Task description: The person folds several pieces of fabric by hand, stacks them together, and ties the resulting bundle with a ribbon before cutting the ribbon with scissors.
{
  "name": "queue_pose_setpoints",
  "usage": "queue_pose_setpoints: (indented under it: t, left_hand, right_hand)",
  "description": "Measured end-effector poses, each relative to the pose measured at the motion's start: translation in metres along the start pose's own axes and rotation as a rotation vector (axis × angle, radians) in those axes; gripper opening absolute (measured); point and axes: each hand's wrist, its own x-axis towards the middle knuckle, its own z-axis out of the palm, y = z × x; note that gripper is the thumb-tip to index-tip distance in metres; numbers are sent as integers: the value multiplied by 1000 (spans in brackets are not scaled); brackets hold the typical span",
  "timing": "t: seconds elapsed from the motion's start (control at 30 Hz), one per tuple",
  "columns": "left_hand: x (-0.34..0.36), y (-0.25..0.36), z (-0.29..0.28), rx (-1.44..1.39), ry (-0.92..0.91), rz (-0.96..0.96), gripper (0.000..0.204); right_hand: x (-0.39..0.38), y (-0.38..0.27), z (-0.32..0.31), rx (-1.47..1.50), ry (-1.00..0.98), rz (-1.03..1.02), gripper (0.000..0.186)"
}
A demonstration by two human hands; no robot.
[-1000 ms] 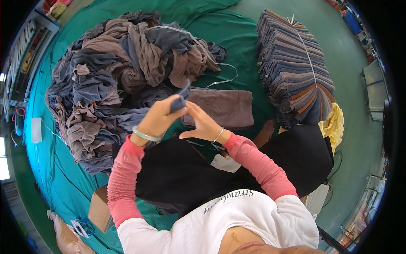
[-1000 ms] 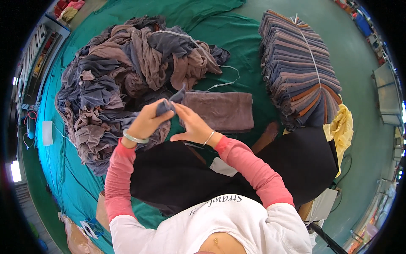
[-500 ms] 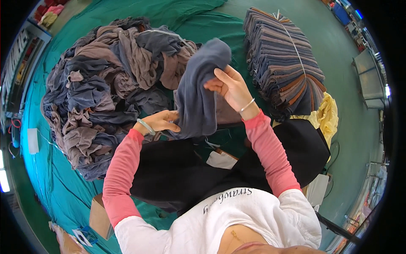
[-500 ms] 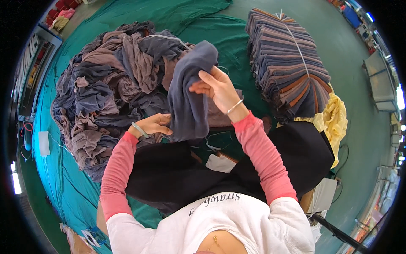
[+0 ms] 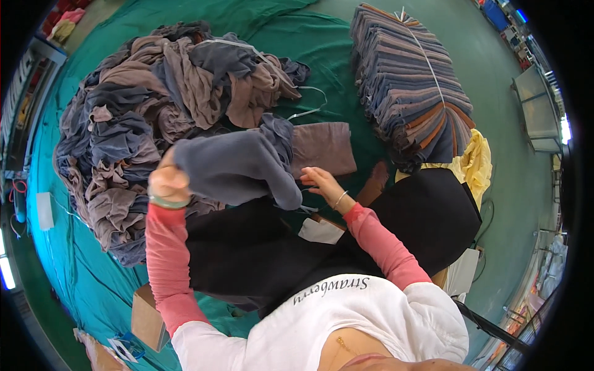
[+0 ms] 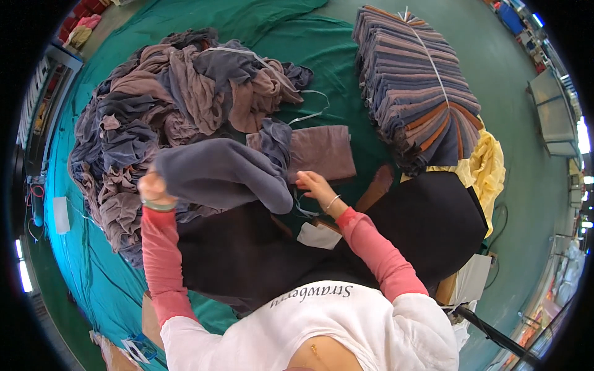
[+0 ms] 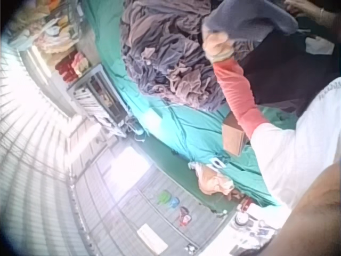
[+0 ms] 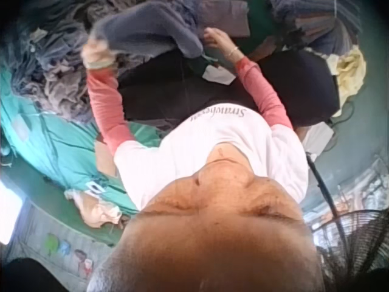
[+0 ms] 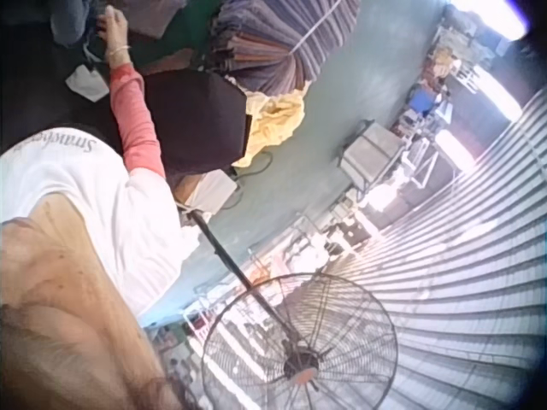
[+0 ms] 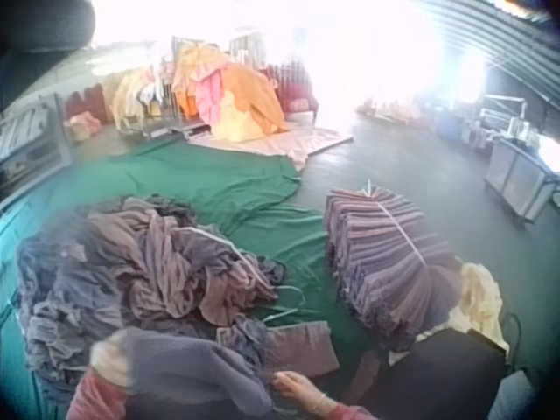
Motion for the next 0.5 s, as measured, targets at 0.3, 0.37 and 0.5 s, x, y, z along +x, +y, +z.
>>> queue_pose_setpoints:
  t: [0.3,0.37,0.5]
  left_hand:
    - [-56,72,-33,190,235,778,43]
    - [-40,63,-33,190,244,802,42]
    - [-51,53,-51,166,157,746,41]
  right_hand:
    - [99,21,63,90,235,-216,53]
    - [137,30,76,100,87,-162,56]
    - [80,-20,163,-42,-578,-345,59]
